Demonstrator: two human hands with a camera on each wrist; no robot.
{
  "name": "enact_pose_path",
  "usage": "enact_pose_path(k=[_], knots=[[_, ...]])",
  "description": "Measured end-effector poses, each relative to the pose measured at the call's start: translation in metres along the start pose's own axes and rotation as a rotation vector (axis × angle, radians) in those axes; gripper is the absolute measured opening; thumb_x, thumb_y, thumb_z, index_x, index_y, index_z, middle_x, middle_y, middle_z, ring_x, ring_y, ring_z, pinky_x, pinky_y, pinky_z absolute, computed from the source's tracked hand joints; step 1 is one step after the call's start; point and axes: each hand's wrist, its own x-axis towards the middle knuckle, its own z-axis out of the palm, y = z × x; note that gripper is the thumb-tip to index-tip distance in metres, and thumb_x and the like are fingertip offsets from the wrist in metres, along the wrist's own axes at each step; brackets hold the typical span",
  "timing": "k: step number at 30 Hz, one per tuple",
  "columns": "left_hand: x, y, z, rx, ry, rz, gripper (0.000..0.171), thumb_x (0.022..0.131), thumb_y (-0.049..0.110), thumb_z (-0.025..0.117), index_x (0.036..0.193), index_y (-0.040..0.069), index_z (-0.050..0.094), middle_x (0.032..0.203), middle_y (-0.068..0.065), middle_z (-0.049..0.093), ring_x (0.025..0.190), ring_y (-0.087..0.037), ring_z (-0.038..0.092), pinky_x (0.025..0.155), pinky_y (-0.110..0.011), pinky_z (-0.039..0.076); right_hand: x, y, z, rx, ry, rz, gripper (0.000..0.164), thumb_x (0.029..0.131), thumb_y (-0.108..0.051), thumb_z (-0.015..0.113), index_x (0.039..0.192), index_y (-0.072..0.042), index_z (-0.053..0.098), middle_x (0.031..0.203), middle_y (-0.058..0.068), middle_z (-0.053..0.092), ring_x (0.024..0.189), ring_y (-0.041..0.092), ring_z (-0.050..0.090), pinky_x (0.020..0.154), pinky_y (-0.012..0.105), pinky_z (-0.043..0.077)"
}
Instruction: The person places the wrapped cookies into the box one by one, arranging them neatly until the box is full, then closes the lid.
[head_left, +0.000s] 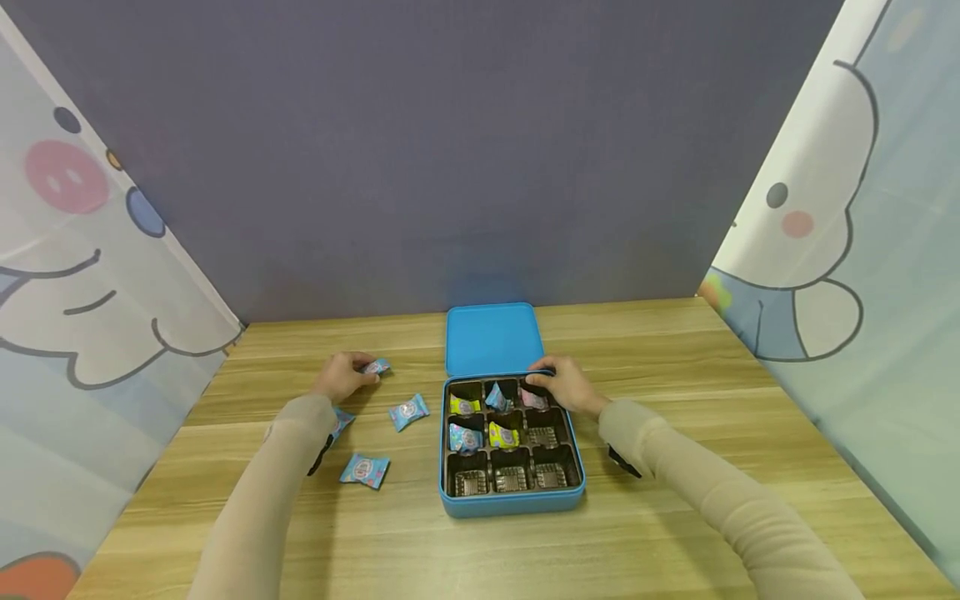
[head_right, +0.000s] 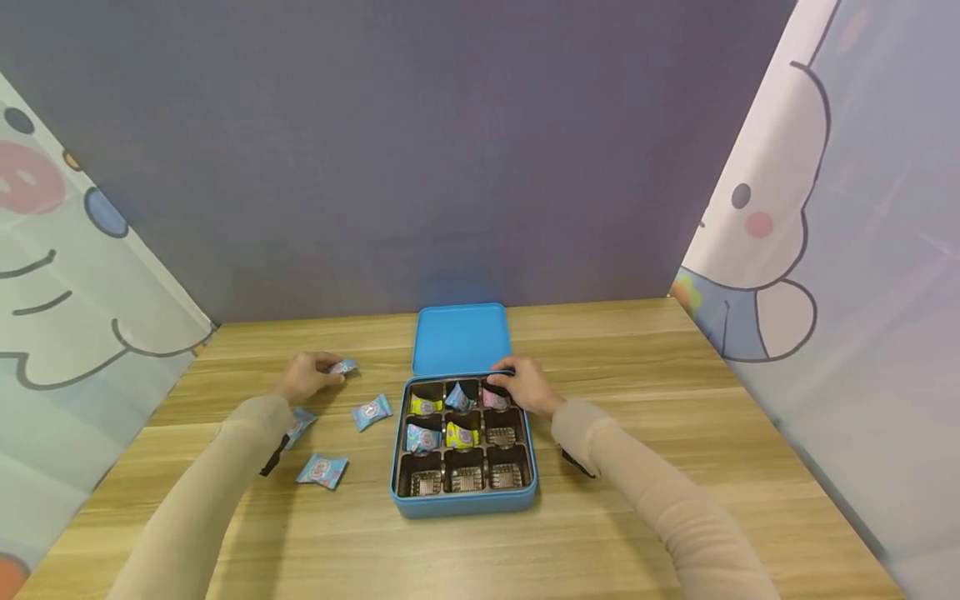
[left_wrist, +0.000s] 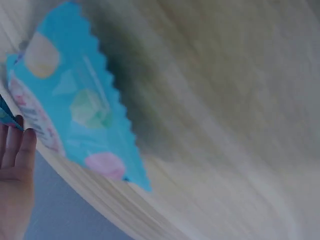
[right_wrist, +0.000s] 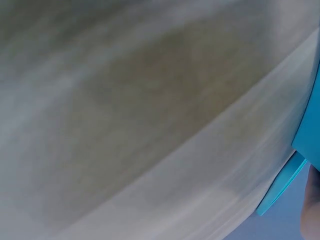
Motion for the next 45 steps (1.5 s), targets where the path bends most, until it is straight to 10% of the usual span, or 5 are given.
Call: enact_pose_path(k=[15,45], knots=[[-0.007,0.020,-0.007,-0.141,0.031,0.049,0.050,0.087,0.024,0.064,0.129,0.001,0.050,0.131,-0.019,0.051,0.121,-0.035,0.047,0.101,-0.046,0.041,-0.001,-0.002,0.001,-0.029,0.007,-0.004,0.022,0.089,-0.020,0.061,0.107,-0.009,0.065,0.110,0.010,0.063,0.108,0.029,0.056,0.091,0.041,0.047],[-0.052,0.107,0.020,-0.177,0.104,0.210,0.038,0.084,0.022,0.067,0.120,0.010,0.061,0.121,-0.010,0.060,0.112,-0.031,0.055,0.093,-0.043,0.048,0.003,0.006,0.000,0.120,0.003,0.014,0.027,0.087,-0.024,0.063,0.109,-0.009,0.066,0.117,0.013,0.060,0.118,0.032,0.049,0.101,0.043,0.041]])
